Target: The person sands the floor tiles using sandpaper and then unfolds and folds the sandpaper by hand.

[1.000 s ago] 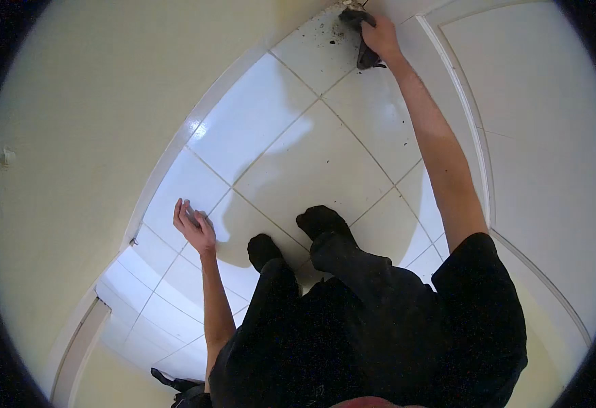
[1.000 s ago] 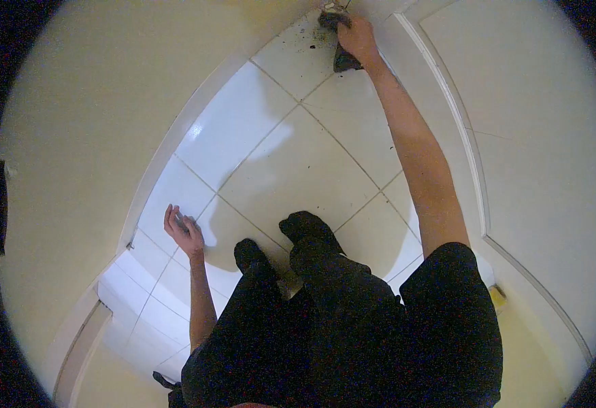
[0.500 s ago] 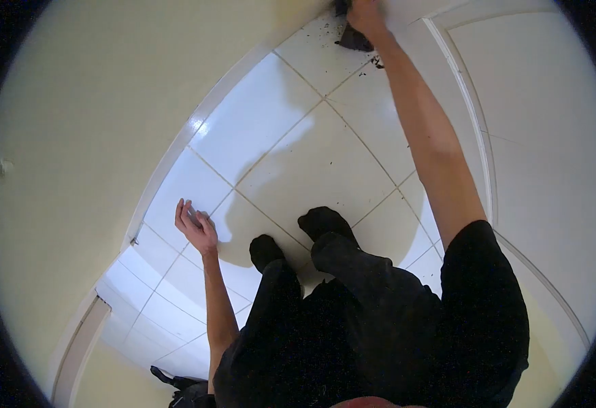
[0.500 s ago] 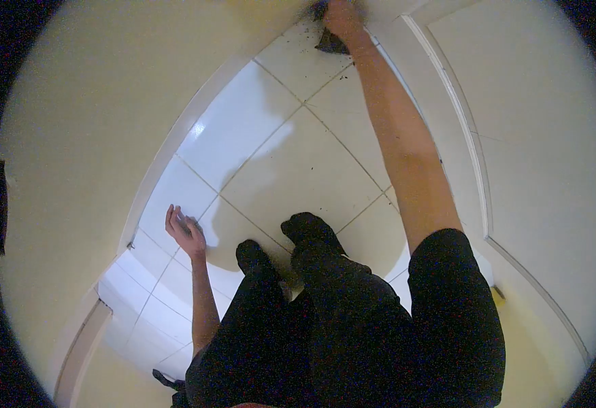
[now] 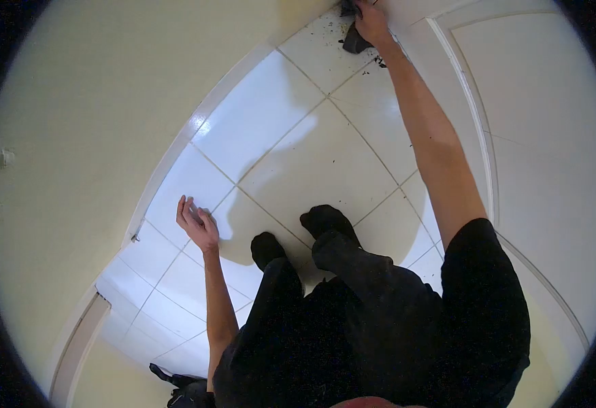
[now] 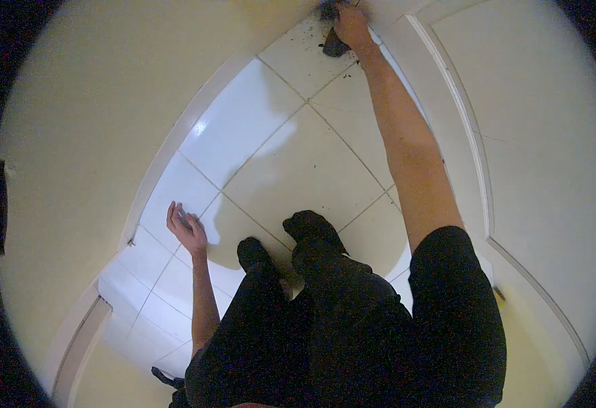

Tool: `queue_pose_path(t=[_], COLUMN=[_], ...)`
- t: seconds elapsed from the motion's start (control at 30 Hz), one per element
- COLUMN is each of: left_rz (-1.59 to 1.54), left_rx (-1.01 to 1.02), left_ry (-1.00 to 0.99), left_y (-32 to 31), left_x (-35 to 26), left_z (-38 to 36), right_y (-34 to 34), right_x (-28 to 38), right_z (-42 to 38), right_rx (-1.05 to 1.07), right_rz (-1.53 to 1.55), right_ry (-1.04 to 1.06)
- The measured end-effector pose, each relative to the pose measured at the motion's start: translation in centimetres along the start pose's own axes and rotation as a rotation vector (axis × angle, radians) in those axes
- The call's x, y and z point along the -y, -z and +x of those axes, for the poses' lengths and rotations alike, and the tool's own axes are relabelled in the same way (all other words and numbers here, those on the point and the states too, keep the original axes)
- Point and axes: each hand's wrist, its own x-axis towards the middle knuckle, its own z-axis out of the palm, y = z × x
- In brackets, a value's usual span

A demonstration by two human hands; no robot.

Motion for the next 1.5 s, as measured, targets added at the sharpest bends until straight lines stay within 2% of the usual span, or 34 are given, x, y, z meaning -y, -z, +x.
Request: queue_pose_path(t=[0.03,0.17,0.27,0.37,0.47,0.57,0.7,0.8,0.9,0.93,1.03,1.07,1.17,1.2,1.3,1.33,1.43,1.5], left_rz=[0.043,0.091,-0.031,0.08,0.023,-0.007,0.06,0.075,0.062,0.035,0.013,0.014,0.083,0.073,0.056,0.059,0.07,0.058], left_rx=[0.008,0.007,-0.026,0.006,-0.003,-0.014,-0.005,-0.001,-0.007,-0.016,-0.013,-0.008,0.01,0.006,0.001,0.002,0.008,0.011], left_ry=[-0.027,-0.077,-0.024,-0.076,-0.041,-0.035,-0.066,-0.075,-0.063,-0.055,-0.047,-0.046,-0.052,-0.053,-0.062,-0.071,-0.063,-0.038], left_y=[0.2,0.1,-0.2,0.2,-0.1,-0.1,0.0,0.2,0.0,-0.2,-0.1,-0.1,0.1,0.0,0.1,0.2,0.2,0.2], left_x=[-0.1,0.3,0.4,0.2,0.8,0.0,0.0,0.1,0.3,0.2,0.3,0.4,0.5,0.4,0.1,0.1,-0.1,-0.2], left_z=[0.1,0.1,-0.2,0.1,-0.2,0.0,0.1,0.0,0.0,0.0,-0.1,-0.1,-0.1,-0.1,0.0,0.0,0.1,0.0], right_y=[0.2,3.5,7.2,6.3,1.2,-1.0,1.6,2.9,4.8,5.8,7.7,6.6,5.2,6.0,-4.5,-3.9,-1.4,-2.4], right_x=[0.6,3.3,7.4,7.0,0.9,-0.5,3.3,5.6,7.6,8.1,8.6,6.5,0.8,3.4,-4.8,-2.3,2.8,2.9], right_z=[-0.2,-0.2,-0.1,-0.2,0.1,-1.3,-2.5,-4.9,-6.2,-6.2,-4.7,-4.3,-1.7,-0.1,-3.1,-2.5,-2.5,-3.0], right_rx=[0.006,0.275,0.299,0.066,0.039,0.029,0.043,0.221,0.397,0.391,0.233,0.094,0.199,0.319,-0.046,0.045,0.145,0.129], right_rz=[-0.043,-0.148,-0.088,0.092,-0.147,-0.123,0.146,0.286,0.388,0.455,0.296,0.334,0.038,0.157,-0.101,-0.227,0.045,0.091], right_ry=[0.015,-0.019,-0.28,-0.37,-0.238,0.014,-0.228,-0.12,-0.116,-0.203,-0.368,-0.276,-0.393,-0.486,0.0,-0.02,-0.156,-0.126])
